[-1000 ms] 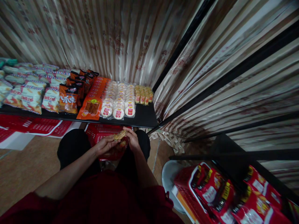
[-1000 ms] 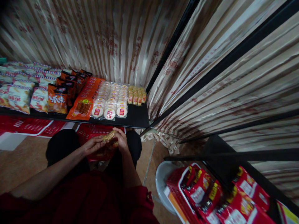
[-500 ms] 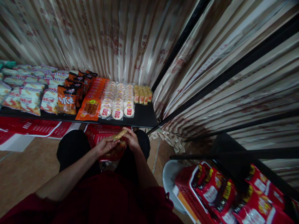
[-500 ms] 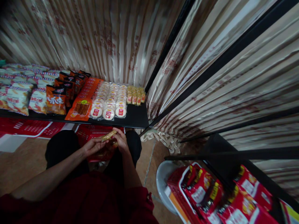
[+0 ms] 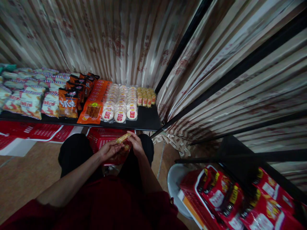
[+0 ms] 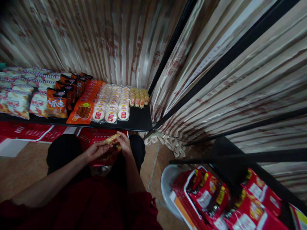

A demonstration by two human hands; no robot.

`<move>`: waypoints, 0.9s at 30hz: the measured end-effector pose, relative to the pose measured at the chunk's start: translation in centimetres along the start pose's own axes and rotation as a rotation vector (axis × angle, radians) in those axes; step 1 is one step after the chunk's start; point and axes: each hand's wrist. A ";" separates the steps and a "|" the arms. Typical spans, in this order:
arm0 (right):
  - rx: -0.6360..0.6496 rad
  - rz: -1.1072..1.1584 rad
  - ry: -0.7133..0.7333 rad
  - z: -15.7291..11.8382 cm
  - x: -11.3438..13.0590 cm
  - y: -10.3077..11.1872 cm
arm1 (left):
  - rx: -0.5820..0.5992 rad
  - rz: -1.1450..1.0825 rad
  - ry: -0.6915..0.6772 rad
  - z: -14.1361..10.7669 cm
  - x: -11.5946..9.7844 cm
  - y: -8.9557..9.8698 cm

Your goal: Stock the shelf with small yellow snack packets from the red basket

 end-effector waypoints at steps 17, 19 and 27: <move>-0.049 -0.007 0.027 0.6 -0.9 0.5 | 0.057 0.081 -0.107 -0.7 0.6 -1.1; -0.061 -0.005 0.023 0.7 -0.9 0.5 | 0.065 0.080 -0.102 -0.7 0.6 -1.2; -0.136 0.011 -0.017 1.0 -1.5 0.6 | 0.062 0.035 -0.088 -1.1 0.5 -1.7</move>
Point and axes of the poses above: each hand's wrist, its own z-axis towards the middle knuckle, its own y-axis out of the back of the hand, x = y × z, and after that the axes turned 4 degrees about -y, right-handed
